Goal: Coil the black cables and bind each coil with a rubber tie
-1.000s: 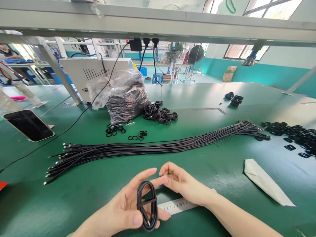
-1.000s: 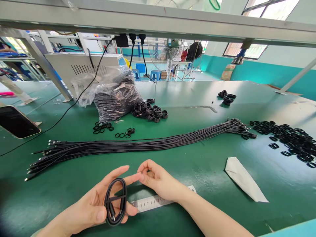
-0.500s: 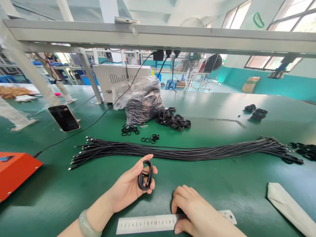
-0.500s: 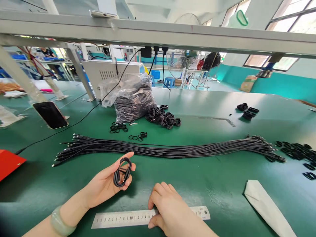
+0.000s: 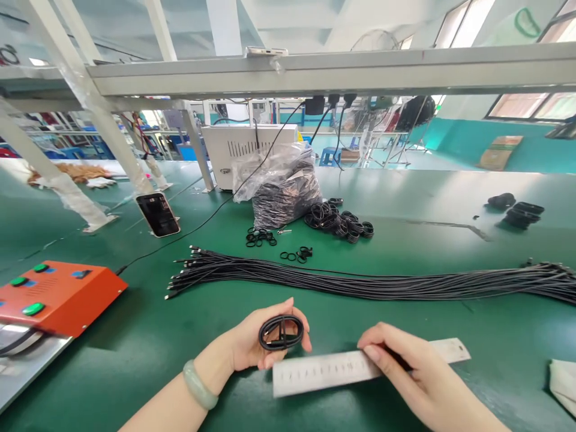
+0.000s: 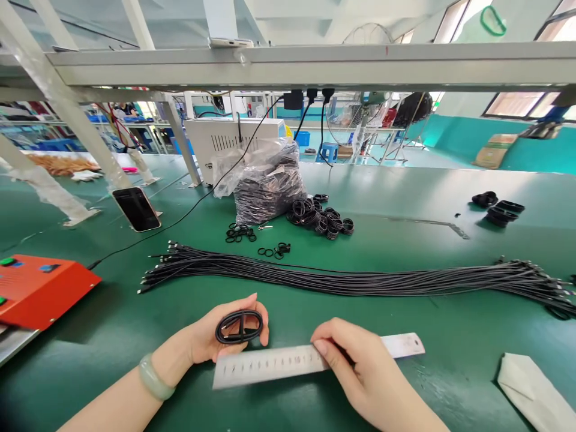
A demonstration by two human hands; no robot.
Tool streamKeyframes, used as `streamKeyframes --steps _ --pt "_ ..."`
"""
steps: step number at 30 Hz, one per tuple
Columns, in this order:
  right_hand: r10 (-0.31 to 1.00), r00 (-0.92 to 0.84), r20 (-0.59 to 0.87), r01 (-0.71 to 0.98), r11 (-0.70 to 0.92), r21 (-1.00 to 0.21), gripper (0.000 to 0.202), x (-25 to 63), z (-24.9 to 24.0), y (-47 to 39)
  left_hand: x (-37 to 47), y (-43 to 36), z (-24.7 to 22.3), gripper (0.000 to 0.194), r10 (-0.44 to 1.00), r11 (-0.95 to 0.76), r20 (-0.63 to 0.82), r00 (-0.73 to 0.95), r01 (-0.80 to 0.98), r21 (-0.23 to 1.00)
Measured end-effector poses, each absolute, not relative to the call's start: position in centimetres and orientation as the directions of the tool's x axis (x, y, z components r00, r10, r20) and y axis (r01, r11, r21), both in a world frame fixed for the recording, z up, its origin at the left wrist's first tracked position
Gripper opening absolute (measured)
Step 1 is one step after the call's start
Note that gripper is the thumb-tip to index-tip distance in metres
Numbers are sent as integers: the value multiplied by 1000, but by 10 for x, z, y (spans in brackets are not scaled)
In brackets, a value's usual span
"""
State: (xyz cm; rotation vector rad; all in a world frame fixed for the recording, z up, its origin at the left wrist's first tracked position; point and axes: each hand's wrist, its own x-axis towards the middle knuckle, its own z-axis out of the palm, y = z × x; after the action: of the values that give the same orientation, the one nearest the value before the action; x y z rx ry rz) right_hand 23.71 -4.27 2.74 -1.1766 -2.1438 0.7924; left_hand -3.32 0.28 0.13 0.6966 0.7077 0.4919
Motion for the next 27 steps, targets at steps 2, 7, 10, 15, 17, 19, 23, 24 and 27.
streamKeyframes --steps 2,7,10,15,17,19,23,24,27 --pt "885 -382 267 575 453 -681 20 238 23 -41 -29 -2 1 47 597 696 -453 662 -147 703" --pt "831 -417 367 598 555 -578 23 231 9 -39 -19 -12 3 53 503 767 -534 680 -67 638" --pt "801 -431 415 583 599 -550 24 227 6 -39 -19 -13 4 52 454 787 -521 723 -51 614" --pt "795 -415 443 589 606 -535 22 227 6 -39 -20 -13 7 52 442 787 -483 756 -69 613" --pt "790 -413 452 597 610 -521 22 226 7 -39 -20 -14 9 51 456 776 -478 751 -73 626" --pt "783 -413 465 602 618 -506 23 226 7 -39 -20 -14 11 50 468 767 -484 740 -67 639" --pt "772 -413 484 618 627 -474 21 225 7 -39 -21 -15 12 48 486 758 -504 714 -57 650" --pt "770 -413 485 621 628 -469 21 225 7 -39 -21 -15 13 47 483 759 -507 714 -51 649" --pt "762 -416 497 619 638 -459 19 224 6 -39 -21 -16 13 45 478 760 -511 714 -44 649"
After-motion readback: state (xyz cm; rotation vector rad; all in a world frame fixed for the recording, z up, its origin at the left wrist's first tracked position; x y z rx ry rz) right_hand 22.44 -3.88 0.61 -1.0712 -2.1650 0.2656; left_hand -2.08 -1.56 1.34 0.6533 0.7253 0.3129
